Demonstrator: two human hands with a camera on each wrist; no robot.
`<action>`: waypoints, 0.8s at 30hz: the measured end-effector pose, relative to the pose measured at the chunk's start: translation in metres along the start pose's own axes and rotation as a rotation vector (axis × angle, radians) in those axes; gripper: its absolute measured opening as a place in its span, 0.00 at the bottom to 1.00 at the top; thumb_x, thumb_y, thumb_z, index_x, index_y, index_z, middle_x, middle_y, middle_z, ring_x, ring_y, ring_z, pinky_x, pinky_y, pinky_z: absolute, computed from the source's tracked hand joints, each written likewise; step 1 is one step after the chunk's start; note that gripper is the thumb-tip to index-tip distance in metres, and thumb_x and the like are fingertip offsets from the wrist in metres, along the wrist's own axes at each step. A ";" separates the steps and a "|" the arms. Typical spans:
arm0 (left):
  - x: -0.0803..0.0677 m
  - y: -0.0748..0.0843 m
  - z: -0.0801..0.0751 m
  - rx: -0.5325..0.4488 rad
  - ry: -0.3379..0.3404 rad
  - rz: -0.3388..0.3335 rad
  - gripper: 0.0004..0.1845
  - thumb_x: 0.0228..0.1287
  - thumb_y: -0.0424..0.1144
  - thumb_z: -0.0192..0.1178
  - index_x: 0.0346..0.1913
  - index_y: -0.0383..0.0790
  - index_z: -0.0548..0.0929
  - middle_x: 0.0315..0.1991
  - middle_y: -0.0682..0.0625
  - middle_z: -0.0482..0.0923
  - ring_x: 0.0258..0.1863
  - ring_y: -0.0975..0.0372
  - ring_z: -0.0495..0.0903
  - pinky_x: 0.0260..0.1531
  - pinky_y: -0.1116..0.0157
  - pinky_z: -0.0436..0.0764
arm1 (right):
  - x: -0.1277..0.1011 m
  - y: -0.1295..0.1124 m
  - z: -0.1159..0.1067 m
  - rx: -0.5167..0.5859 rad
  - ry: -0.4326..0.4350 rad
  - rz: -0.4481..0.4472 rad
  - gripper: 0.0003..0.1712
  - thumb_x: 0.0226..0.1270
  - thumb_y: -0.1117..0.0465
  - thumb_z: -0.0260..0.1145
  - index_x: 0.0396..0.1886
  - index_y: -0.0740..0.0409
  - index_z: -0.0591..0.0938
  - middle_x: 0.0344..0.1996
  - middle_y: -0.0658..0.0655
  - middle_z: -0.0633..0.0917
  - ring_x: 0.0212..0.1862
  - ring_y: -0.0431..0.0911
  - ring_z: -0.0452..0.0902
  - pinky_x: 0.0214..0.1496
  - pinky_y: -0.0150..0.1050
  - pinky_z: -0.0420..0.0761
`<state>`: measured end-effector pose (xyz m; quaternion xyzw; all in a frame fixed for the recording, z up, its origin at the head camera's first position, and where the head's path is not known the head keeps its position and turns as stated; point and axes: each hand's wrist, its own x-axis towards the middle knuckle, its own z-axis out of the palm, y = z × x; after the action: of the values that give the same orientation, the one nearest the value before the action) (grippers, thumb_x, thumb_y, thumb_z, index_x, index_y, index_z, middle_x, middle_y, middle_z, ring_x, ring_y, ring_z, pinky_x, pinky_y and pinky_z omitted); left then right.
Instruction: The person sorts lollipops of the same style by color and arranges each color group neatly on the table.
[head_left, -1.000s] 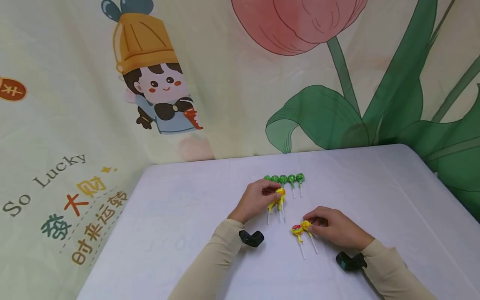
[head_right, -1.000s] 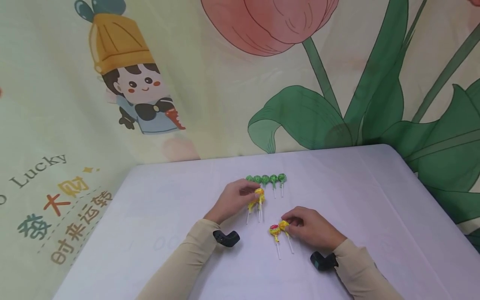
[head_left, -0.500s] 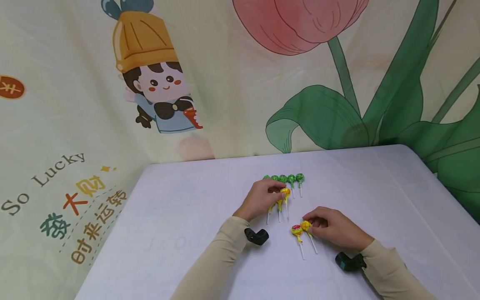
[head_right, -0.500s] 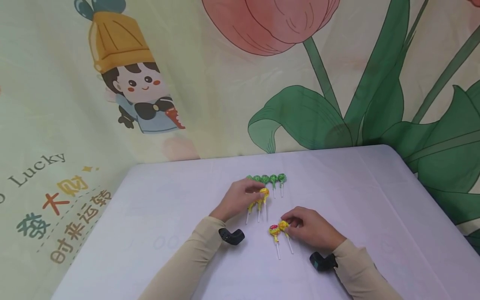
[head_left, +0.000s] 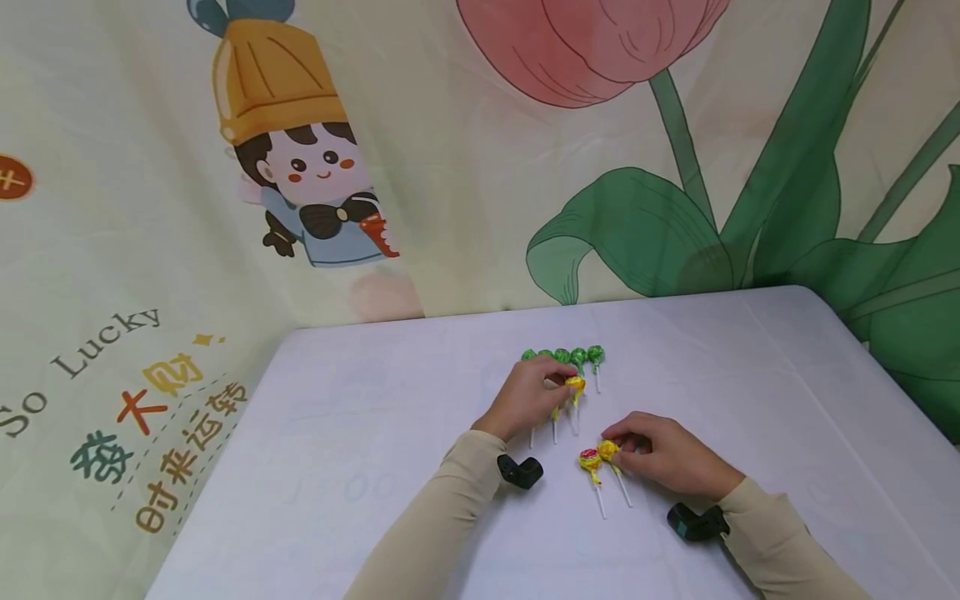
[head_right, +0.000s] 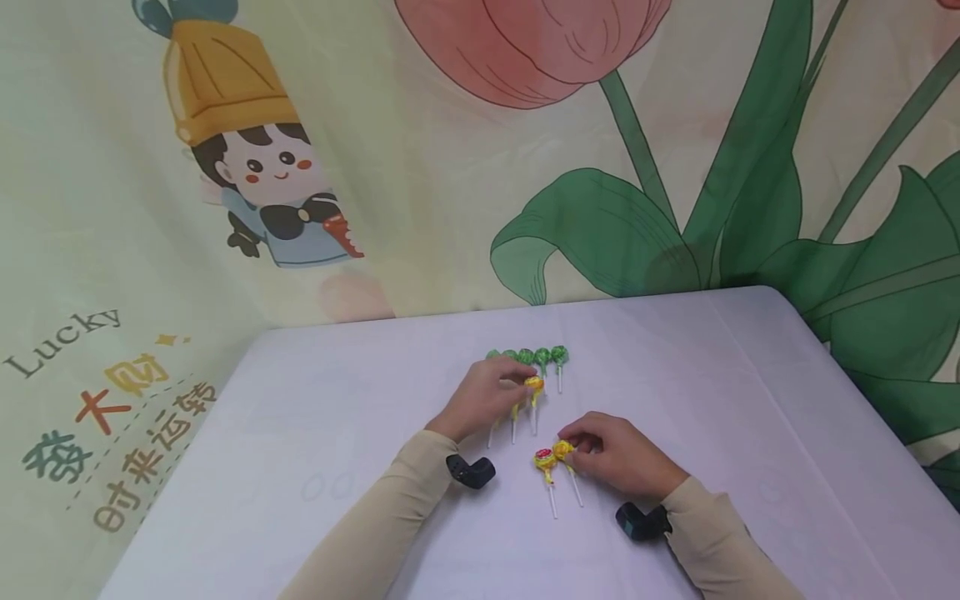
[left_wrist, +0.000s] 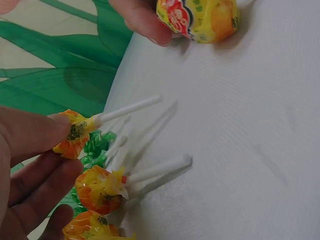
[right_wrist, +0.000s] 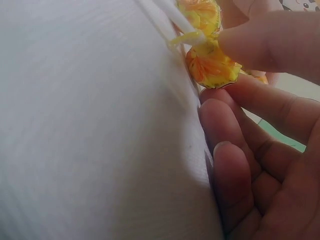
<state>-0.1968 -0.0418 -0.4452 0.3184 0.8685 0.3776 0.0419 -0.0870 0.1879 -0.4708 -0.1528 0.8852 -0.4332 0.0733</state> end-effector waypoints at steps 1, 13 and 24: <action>0.000 -0.001 0.001 0.009 -0.001 -0.001 0.13 0.66 0.38 0.68 0.53 0.42 0.88 0.43 0.58 0.82 0.42 0.70 0.80 0.45 0.70 0.78 | 0.000 0.000 0.000 -0.001 0.001 -0.002 0.15 0.66 0.58 0.70 0.52 0.50 0.85 0.38 0.46 0.81 0.39 0.41 0.75 0.39 0.33 0.76; 0.005 -0.001 0.006 0.073 -0.006 -0.026 0.13 0.64 0.39 0.69 0.50 0.43 0.88 0.41 0.57 0.81 0.40 0.68 0.79 0.42 0.71 0.78 | 0.001 -0.002 0.001 -0.012 0.009 0.018 0.14 0.67 0.59 0.69 0.51 0.50 0.85 0.38 0.45 0.81 0.39 0.42 0.74 0.40 0.33 0.76; 0.008 0.004 0.009 0.201 -0.068 -0.026 0.12 0.68 0.43 0.66 0.51 0.45 0.88 0.41 0.58 0.80 0.39 0.67 0.77 0.42 0.71 0.77 | 0.001 -0.002 0.003 -0.016 0.022 0.054 0.12 0.68 0.59 0.68 0.50 0.48 0.85 0.37 0.44 0.81 0.39 0.44 0.74 0.40 0.33 0.76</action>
<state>-0.1984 -0.0296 -0.4472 0.3225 0.9041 0.2769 0.0440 -0.0864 0.1844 -0.4705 -0.1245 0.8931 -0.4258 0.0743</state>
